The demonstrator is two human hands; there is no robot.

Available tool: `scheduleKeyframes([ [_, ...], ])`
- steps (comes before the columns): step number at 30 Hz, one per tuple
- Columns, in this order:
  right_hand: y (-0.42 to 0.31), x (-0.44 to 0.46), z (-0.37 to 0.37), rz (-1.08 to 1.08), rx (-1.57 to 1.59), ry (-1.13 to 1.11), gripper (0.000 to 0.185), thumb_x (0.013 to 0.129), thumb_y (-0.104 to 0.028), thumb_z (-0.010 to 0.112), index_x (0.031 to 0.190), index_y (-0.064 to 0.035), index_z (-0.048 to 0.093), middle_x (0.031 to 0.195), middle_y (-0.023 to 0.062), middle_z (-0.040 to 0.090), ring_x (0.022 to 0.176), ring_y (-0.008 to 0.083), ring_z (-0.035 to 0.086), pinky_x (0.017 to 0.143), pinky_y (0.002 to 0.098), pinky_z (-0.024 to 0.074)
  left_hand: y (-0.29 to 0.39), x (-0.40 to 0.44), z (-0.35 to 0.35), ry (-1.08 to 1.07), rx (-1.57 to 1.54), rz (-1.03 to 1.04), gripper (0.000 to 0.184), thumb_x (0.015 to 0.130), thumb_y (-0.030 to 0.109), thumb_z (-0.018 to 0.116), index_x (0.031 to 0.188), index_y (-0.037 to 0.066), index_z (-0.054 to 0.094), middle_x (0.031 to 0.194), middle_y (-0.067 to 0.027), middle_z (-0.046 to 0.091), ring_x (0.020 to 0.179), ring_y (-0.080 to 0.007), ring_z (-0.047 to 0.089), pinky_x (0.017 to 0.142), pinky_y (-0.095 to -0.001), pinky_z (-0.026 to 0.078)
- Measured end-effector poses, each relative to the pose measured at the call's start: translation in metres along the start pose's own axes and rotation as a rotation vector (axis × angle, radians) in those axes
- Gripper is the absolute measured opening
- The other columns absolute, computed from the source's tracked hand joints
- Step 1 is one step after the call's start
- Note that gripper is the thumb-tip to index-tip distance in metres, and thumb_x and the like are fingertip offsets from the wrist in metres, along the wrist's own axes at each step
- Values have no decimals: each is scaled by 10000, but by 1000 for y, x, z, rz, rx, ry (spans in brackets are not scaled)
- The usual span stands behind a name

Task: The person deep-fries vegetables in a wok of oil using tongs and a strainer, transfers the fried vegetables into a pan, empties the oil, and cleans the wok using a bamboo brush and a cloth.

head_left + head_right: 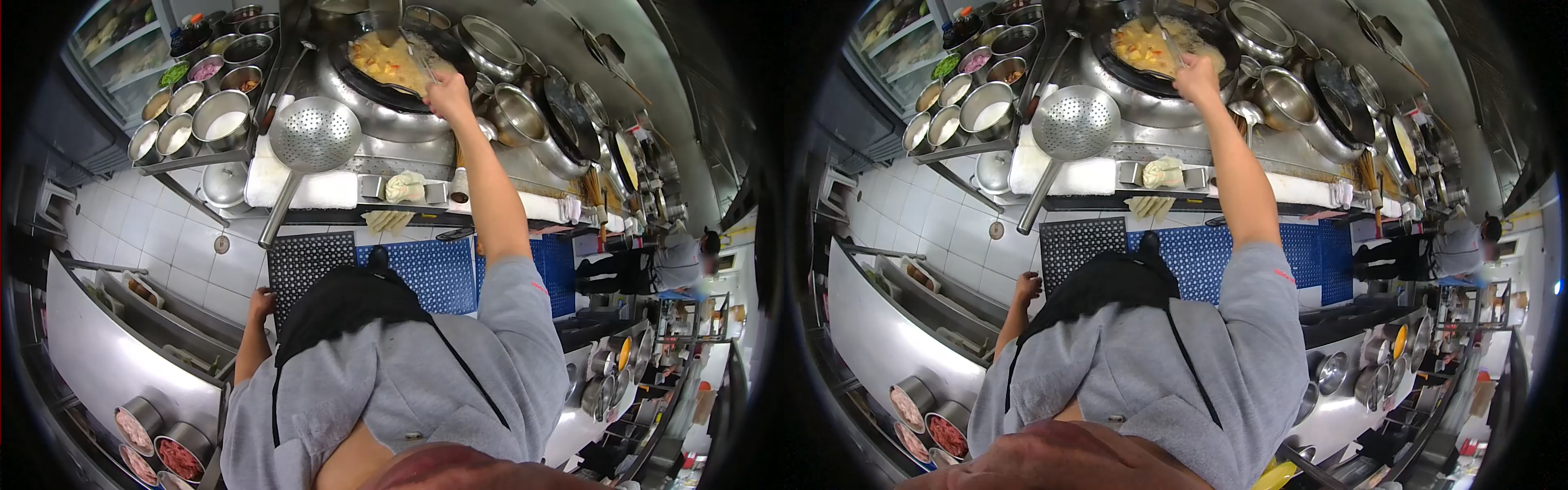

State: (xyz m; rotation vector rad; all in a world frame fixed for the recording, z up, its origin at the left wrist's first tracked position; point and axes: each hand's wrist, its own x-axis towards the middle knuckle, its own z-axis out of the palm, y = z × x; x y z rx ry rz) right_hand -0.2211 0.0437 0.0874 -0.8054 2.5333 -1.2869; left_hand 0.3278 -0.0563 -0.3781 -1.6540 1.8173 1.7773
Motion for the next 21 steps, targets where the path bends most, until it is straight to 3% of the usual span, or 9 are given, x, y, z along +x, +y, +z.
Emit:
scheduleKeyframes([
  [1, -9, -3, 3, 105, 185, -70, 357, 845, -51, 530, 1184, -64, 641, 695, 125, 655, 489, 194, 587, 427, 331, 466, -10, 27, 3, 10, 88, 113, 390, 809, 64, 608, 1186, -18, 558, 658, -66, 583, 505, -152, 550, 427, -272, 417],
  [4, -12, -17, 6, 215, 457, -192, 383, 857, -27, 515, 1232, -47, 591, 640, 67, 593, 417, 75, 456, 332, 235, 334, 33, 13, 13, -17, 78, 144, 405, 761, 88, 626, 1148, -32, 612, 835, -169, 694, 647, -224, 662, 542, -330, 519],
  [9, 16, -48, -44, 284, 317, -230, 396, 887, -81, 545, 1281, -104, 555, 638, 29, 577, 421, 60, 443, 347, 207, 310, 73, -25, 33, -127, 146, 42, 380, 731, 8, 561, 1103, -35, 626, 676, -135, 643, 513, -217, 624, 447, -352, 474],
  [11, 29, -56, -78, 302, 235, -249, 413, 894, -85, 545, 1306, -109, 548, 632, 21, 572, 415, 55, 435, 348, 201, 306, 61, -33, 39, -172, 115, 35, 327, 735, 19, 567, 1050, -21, 647, 655, -119, 628, 498, -212, 615, 419, -354, 458],
  [13, 38, -60, -107, 281, 160, -251, 425, 899, -88, 544, 1323, -108, 540, 624, 16, 568, 410, 50, 428, 348, 197, 303, 4, -1, 42, -268, 372, 226, 247, 745, 34, 574, 973, -12, 658, 671, -119, 633, 481, -221, 603, 404, -347, 450],
  [15, 44, -63, -131, 259, 107, -255, 428, 902, -89, 542, 1330, -104, 539, 620, 11, 565, 408, 46, 423, 347, 196, 301, -2, 0, 47, -269, 357, 209, 178, 757, 54, 586, 908, 0, 664, 669, -109, 623, 471, -224, 587, 398, -343, 448],
  [20, 54, -69, -177, 215, 99, -221, 418, 913, -107, 549, 1330, -101, 543, 624, 0, 557, 408, 42, 415, 348, 202, 300, 58, -53, 36, -19, -262, -195, 139, 789, 144, 630, 871, 38, 668, 593, -45, 515, 479, -194, 521, 446, -356, 470],
  [21, 54, -70, -185, 205, 107, -204, 416, 914, -111, 552, 1330, -103, 545, 624, -1, 555, 408, 42, 415, 349, 201, 301, 62, -45, 35, 83, -207, -9, 188, 811, 225, 636, 895, 60, 675, 553, -1, 403, 478, -149, 441, 475, -372, 465],
])
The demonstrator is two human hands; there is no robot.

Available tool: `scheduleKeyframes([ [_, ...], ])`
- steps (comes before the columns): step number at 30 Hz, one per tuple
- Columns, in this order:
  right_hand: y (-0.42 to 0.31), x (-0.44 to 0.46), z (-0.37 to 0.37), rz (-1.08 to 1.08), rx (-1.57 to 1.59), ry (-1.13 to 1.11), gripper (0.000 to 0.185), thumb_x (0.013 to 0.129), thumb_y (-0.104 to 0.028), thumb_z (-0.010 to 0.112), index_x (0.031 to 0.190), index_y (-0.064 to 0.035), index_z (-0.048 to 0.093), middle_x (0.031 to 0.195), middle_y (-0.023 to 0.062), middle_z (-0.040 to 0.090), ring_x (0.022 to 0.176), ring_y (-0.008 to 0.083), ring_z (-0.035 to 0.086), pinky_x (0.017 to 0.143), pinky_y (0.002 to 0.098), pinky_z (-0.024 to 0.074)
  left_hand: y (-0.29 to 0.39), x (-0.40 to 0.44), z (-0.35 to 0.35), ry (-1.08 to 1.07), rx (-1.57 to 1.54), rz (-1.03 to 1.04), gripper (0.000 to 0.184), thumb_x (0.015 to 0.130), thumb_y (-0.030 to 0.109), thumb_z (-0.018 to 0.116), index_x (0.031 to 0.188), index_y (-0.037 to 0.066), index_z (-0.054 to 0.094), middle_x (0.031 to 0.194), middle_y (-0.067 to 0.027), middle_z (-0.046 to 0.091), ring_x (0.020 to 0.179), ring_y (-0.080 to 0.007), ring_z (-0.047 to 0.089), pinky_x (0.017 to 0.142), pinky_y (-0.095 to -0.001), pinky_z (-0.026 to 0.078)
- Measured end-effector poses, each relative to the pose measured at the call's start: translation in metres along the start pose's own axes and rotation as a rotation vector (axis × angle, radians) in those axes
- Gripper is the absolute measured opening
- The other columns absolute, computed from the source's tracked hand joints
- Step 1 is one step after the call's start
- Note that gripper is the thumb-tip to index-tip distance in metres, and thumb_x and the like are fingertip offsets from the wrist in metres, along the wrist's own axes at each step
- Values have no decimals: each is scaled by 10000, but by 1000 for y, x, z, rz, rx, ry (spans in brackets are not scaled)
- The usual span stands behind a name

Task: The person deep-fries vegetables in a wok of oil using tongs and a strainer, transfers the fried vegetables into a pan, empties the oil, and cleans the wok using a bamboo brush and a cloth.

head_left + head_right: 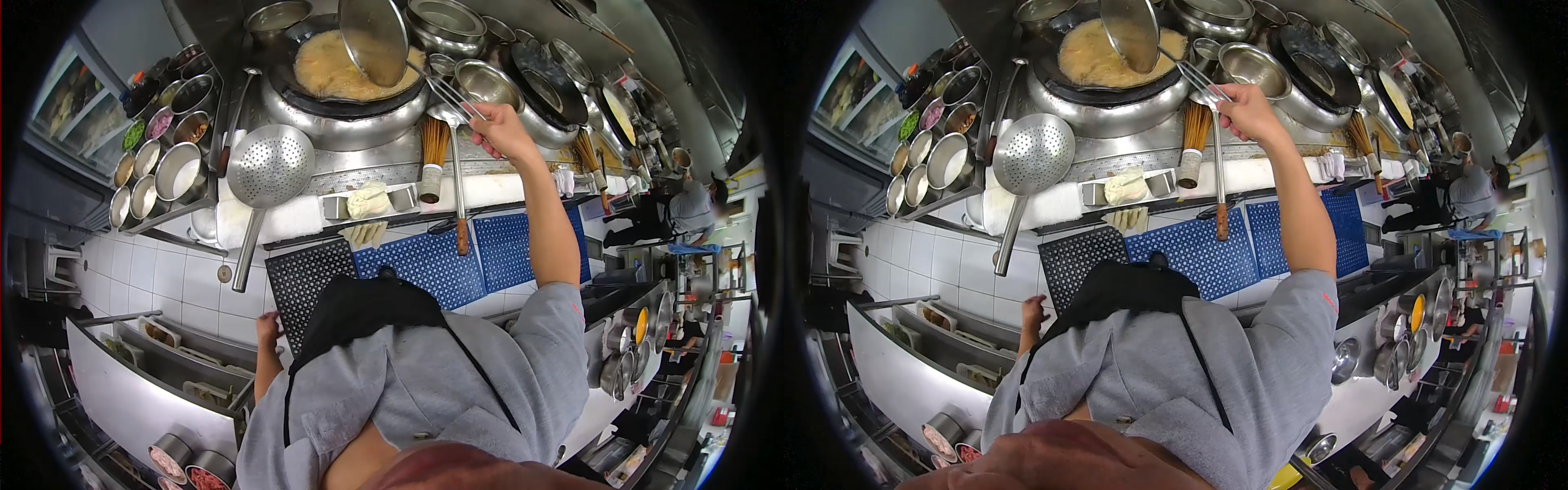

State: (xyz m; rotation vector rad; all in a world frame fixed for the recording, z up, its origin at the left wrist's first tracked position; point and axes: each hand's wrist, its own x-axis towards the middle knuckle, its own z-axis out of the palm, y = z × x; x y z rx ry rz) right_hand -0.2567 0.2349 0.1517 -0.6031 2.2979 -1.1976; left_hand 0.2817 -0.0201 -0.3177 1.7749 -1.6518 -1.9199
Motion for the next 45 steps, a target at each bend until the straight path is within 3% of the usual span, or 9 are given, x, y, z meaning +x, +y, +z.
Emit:
scheduleKeyframes([
  [2, 3, 2, -8, -22, -50, 70, 352, 931, -155, 551, 1273, -81, 583, 617, 0, 549, 408, 52, 422, 352, 214, 313, 63, -16, -15, 86, -228, -58, 268, 880, 313, 577, 946, 74, 681, 519, 33, 311, 440, -117, 326, 518, -361, 460],
  [4, 6, 15, -14, -51, -112, 112, 325, 943, -184, 541, 1241, -67, 599, 609, 4, 553, 411, 62, 437, 356, 226, 329, 97, -11, -39, -69, -506, 99, 413, 945, 433, 487, 1088, 73, 630, 526, 49, 389, 430, -77, 359, 572, -323, 476],
  [7, 18, 49, -5, -157, -199, 219, 366, 924, -228, 544, 1225, -29, 606, 670, 106, 622, 501, 122, 576, 463, 294, 470, 187, -50, -44, -82, -582, 218, 577, 941, 575, 440, 1216, 82, 562, 951, -22, 648, 775, -116, 598, 675, -324, 515],
  [9, 57, 102, 5, -313, -279, 367, 345, 934, -245, 528, 1180, -23, 624, 676, 131, 631, 544, 142, 613, 519, 321, 500, 231, -75, -38, -117, -484, 243, 590, 959, 535, 430, 1274, 49, 538, 1033, -57, 650, 830, -141, 626, 678, -300, 519],
  [12, 76, 121, 18, -267, -231, 324, 340, 975, -275, 472, 1189, -47, 606, 648, 141, 620, 487, 150, 589, 428, 318, 466, 261, -92, -31, -186, -319, 283, 495, 978, 397, 471, 1311, 33, 511, 999, -55, 650, 785, -145, 636, 658, -272, 527],
  [14, 71, 100, 22, 7, 43, 82, 345, 993, -287, 448, 1214, -61, 585, 640, 129, 609, 441, 143, 552, 367, 298, 426, 266, -102, -22, -192, -237, 288, 441, 974, 302, 506, 1321, 29, 503, 981, -49, 648, 758, -141, 633, 644, -259, 527],
  [17, 87, 91, 34, 79, 251, -52, 332, 1018, -283, 388, 1254, -99, 534, 626, 101, 589, 387, 124, 472, 321, 255, 363, 264, -109, -14, -173, -222, 279, 418, 926, 154, 577, 1317, 19, 510, 968, -33, 634, 743, -127, 610, 620, -252, 514],
  [30, 108, 126, 71, 242, 837, -485, 310, 1024, -267, 376, 1263, -126, 516, 704, 70, 577, 479, 92, 412, 383, 221, 302, 269, -111, -8, -215, -256, 243, 470, 872, 87, 631, 1310, -7, 490, 894, -37, 608, 724, -168, 642, 589, -280, 548],
  [45, 88, 110, 115, 100, 939, -345, 286, 997, -247, 471, 1239, -107, 527, 670, 76, 568, 414, 103, 428, 350, 222, 320, 274, -111, 16, -258, -279, 95, 385, 838, 80, 597, 1212, 25, 524, 822, -50, 610, 580, -149, 599, 471, -268, 511],
])
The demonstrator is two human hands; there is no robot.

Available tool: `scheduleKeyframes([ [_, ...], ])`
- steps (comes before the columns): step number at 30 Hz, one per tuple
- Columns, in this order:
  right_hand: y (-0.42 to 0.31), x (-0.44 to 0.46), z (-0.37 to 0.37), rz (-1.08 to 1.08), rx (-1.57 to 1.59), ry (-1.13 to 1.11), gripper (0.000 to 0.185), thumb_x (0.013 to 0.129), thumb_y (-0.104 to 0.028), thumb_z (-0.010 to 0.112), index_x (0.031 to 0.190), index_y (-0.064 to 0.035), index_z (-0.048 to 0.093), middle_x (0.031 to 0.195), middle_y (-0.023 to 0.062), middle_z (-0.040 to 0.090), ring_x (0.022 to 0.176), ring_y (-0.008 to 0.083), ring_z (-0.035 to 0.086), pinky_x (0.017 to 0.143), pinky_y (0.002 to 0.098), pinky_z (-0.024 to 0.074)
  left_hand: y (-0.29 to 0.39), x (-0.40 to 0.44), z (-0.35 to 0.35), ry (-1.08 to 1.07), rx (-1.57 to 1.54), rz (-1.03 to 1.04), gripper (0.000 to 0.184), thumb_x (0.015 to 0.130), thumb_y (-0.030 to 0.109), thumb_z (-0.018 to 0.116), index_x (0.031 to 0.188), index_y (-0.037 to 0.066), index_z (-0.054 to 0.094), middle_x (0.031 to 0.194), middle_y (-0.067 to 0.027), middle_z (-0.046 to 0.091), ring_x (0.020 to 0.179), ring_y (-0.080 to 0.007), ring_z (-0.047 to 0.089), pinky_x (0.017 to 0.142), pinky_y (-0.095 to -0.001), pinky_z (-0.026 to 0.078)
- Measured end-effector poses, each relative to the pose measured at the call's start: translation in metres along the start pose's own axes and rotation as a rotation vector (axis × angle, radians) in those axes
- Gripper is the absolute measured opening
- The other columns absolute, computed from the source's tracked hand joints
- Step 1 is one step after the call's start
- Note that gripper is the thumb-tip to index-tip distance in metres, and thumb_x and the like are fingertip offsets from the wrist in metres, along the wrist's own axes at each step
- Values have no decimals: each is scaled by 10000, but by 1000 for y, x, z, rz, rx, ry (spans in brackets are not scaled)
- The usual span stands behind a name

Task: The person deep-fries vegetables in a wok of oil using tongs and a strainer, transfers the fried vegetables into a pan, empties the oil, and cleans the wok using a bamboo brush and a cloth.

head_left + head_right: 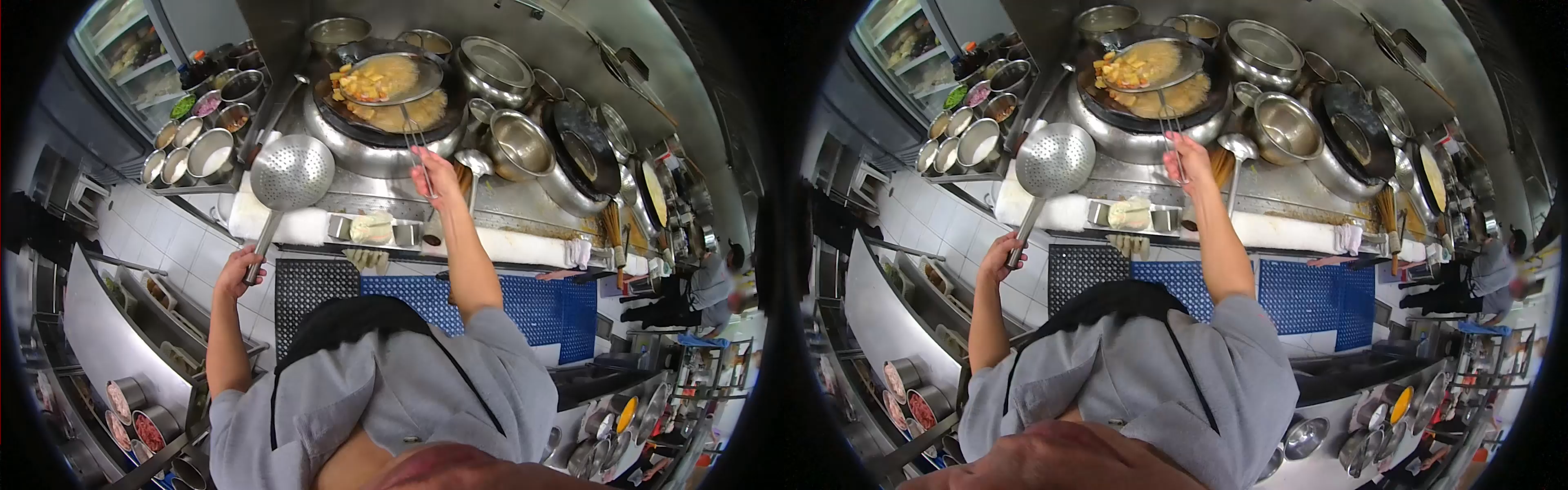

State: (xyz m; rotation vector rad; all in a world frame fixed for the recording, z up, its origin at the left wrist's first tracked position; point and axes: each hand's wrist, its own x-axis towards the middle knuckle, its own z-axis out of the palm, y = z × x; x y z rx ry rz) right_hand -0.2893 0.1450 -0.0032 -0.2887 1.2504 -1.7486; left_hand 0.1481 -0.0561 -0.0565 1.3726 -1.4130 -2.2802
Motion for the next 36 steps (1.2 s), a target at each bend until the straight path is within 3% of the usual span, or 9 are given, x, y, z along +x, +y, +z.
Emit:
scheduleKeyframes([
  [3, 9, 15, -6, -35, 110, -30, 278, 973, -175, 511, 1234, -89, 546, 672, 70, 568, 416, 112, 434, 348, 238, 314, -9, 3, 16, -158, -101, 1, 281, 851, 71, 595, 1119, 19, 525, 764, -51, 607, 529, -130, 562, 429, -246, 469],
  [7, -1, -34, 3, -66, 7, 5, 288, 964, -134, 513, 1243, -66, 532, 668, 58, 553, 428, 102, 416, 359, 235, 320, -9, -15, 42, -75, -242, 145, 164, 849, 55, 597, 997, 31, 531, 721, -44, 584, 485, -90, 507, 387, -222, 405],
  [15, -12, -61, -20, -137, -21, -4, 312, 941, -102, 545, 1248, -46, 535, 648, 75, 589, 404, 101, 460, 327, 245, 343, 56, -61, 66, 14, -239, 415, 166, 817, 32, 605, 971, 20, 543, 716, -14, 553, 457, -71, 480, 371, -206, 382],
  [21, -23, -75, -23, -186, -95, 57, 333, 931, -82, 544, 1260, -37, 536, 650, 84, 603, 388, 102, 471, 318, 247, 340, 124, -29, 99, -2, -145, 524, 216, 775, -12, 598, 983, -19, 540, 695, -36, 523, 474, -94, 473, 407, -235, 384],
  [26, -36, -97, -29, -257, -166, 108, 339, 926, -84, 547, 1259, -19, 539, 654, 90, 606, 370, 103, 462, 308, 245, 333, 168, 19, 140, 13, 28, 511, 216, 759, -24, 590, 970, -31, 544, 674, -46, 513, 480, -120, 470, 422, -251, 389],
  [31, -55, -109, -25, -298, -260, 118, 345, 930, -89, 542, 1266, -17, 534, 655, 85, 606, 379, 97, 460, 316, 241, 335, 201, 59, 191, -5, 98, 477, 55, 734, -38, 578, 750, -44, 526, 600, -87, 509, 435, -161, 483, 378, -309, 362],
  [36, -49, -94, -25, -351, -539, 155, 314, 958, -141, 524, 1264, -94, 577, 632, 33, 580, 388, 78, 450, 330, 229, 351, 220, 80, 246, -120, 89, 360, 67, 750, -44, 574, 703, -12, 540, 592, -64, 519, 432, -128, 496, 374, -254, 393],
])
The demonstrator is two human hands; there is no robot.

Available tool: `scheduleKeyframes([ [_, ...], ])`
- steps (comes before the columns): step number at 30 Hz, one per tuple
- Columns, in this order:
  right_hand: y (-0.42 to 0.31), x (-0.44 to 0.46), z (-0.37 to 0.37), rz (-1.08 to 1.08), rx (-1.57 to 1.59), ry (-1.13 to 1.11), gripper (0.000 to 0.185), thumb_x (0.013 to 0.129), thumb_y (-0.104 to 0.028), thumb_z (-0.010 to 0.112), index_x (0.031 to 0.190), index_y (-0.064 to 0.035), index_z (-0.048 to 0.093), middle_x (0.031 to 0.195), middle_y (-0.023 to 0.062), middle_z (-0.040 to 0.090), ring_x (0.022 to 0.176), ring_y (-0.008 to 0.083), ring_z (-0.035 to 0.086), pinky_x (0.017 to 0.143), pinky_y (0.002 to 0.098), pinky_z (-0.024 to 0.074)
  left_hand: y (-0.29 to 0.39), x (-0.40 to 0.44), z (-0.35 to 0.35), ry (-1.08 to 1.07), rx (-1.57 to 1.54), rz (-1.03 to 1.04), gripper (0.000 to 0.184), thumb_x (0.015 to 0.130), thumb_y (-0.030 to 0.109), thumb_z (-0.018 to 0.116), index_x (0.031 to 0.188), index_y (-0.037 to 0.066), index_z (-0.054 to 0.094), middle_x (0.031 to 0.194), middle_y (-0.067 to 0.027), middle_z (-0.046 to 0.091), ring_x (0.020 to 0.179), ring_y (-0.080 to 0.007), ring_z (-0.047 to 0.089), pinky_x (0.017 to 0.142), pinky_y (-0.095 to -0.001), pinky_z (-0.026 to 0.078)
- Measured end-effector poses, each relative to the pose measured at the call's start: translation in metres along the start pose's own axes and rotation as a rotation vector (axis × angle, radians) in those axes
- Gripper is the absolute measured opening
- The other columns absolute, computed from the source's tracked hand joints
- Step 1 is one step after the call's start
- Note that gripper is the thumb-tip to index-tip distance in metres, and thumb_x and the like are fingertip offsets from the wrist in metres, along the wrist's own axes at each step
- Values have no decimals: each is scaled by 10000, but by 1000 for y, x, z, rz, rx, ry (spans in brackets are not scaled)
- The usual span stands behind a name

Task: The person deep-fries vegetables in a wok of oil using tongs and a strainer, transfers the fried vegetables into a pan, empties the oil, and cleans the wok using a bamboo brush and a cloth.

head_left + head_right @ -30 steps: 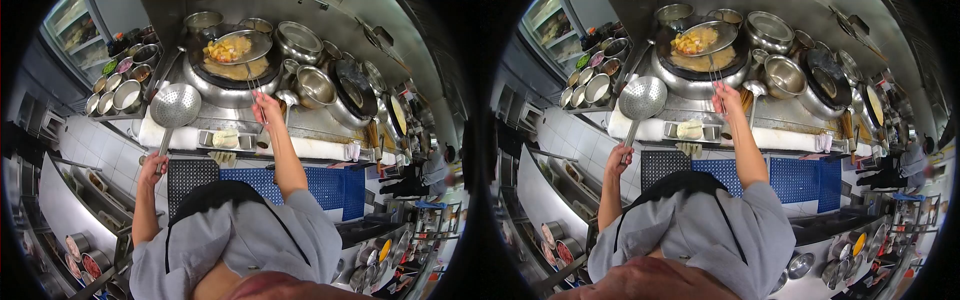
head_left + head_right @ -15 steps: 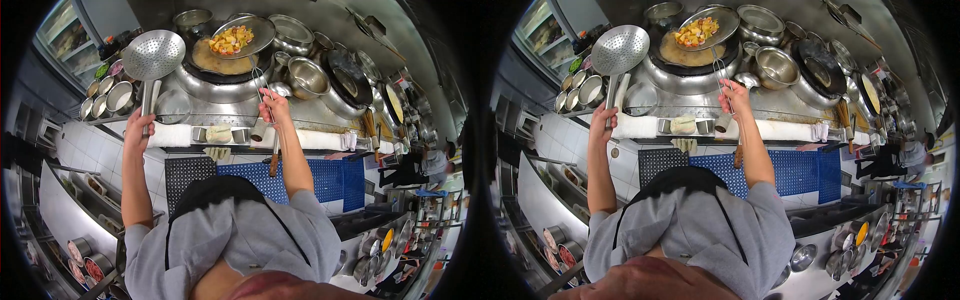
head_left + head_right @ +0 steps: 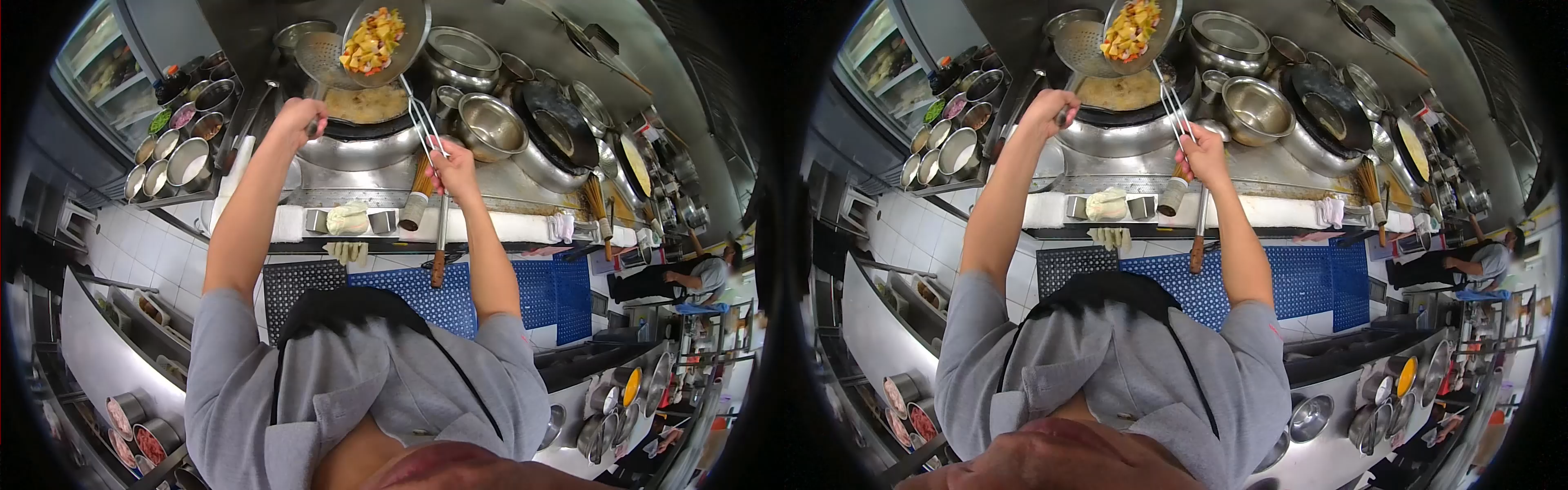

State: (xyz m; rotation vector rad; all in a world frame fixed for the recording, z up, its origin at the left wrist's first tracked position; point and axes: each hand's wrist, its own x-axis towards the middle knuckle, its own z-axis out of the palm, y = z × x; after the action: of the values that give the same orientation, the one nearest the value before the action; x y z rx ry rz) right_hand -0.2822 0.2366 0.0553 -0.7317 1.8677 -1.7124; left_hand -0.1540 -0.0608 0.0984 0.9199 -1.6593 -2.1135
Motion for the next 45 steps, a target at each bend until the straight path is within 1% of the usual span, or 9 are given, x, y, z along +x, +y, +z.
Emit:
scheduleKeyframes([
  [4, -4, 2, 10, -97, -350, 40, 267, 913, -85, 547, 1162, -69, 644, 615, 47, 603, 436, 96, 534, 424, 286, 436, 7, 1, 28, -24, -49, -43, 90, 758, -45, 565, 684, -1, 540, 580, -60, 515, 433, -126, 499, 376, -255, 399],
  [7, -11, 1, 9, -210, -503, 56, 311, 939, -110, 520, 1235, -92, 612, 605, 31, 563, 427, 88, 503, 373, 255, 389, 7, -4, 30, -7, -76, -61, 87, 761, -46, 564, 699, 9, 539, 576, -50, 508, 435, -124, 499, 383, -253, 403],
  [9, -5, 8, 4, -358, -718, 77, 308, 909, -88, 537, 1202, -76, 634, 636, 55, 597, 505, 108, 570, 472, 277, 450, 4, -5, 27, -18, -102, -91, 99, 771, -41, 571, 710, 24, 525, 596, -51, 524, 444, -107, 505, 390, -227, 409],
  [17, -41, -4, 13, -444, -862, 168, 338, 858, -92, 569, 1187, -90, 643, 725, 216, 614, 601, 294, 616, 622, 375, 480, -13, -9, 2, -139, -412, -247, 90, 792, -47, 553, 727, 5, 518, 644, -70, 545, 453, -97, 499, 389, -207, 441],
  [20, -41, -16, 10, -412, -882, 179, 345, 850, -81, 571, 1187, -95, 644, 738, 221, 620, 616, 305, 618, 635, 380, 482, -24, -23, 3, -135, -455, -140, 59, 792, -54, 544, 752, -15, 525, 668, -85, 557, 458, -100, 508, 387, -200, 445],
  [26, -25, 10, 6, -386, -699, 187, 327, 910, -94, 552, 1225, -45, 624, 663, 79, 634, 503, 92, 567, 471, 262, 439, -40, -23, -8, -160, -504, -145, 32, 802, -48, 550, 804, -43, 519, 705, -108, 572, 502, -92, 534, 398, -192, 450],
  [30, -56, 2, 16, -96, -280, 132, 366, 928, -96, 508, 1283, -17, 547, 604, 68, 597, 414, 106, 517, 358, 256, 388, -43, -30, -24, -160, -537, -113, 38, 803, -50, 547, 812, -53, 510, 727, -115, 566, 503, -88, 520, 408, -182, 438],
  [38, -32, 63, -10, -19, -668, 207, 396, 904, -68, 402, 1275, -22, 532, 642, 121, 636, 418, 182, 559, 374, 315, 446, -4, -37, -56, -185, -485, -140, 42, 801, -45, 543, 802, -65, 506, 720, -109, 563, 491, -79, 518, 405, -170, 442],
  [45, 19, 68, -25, 310, -69, 6, 293, 924, -53, 417, 1195, -48, 529, 615, 106, 597, 396, 143, 512, 326, 275, 386, 40, -48, -66, -169, -471, -114, 84, 808, -30, 546, 827, -91, 491, 741, -125, 560, 496, -85, 513, 394, -167, 439],
])
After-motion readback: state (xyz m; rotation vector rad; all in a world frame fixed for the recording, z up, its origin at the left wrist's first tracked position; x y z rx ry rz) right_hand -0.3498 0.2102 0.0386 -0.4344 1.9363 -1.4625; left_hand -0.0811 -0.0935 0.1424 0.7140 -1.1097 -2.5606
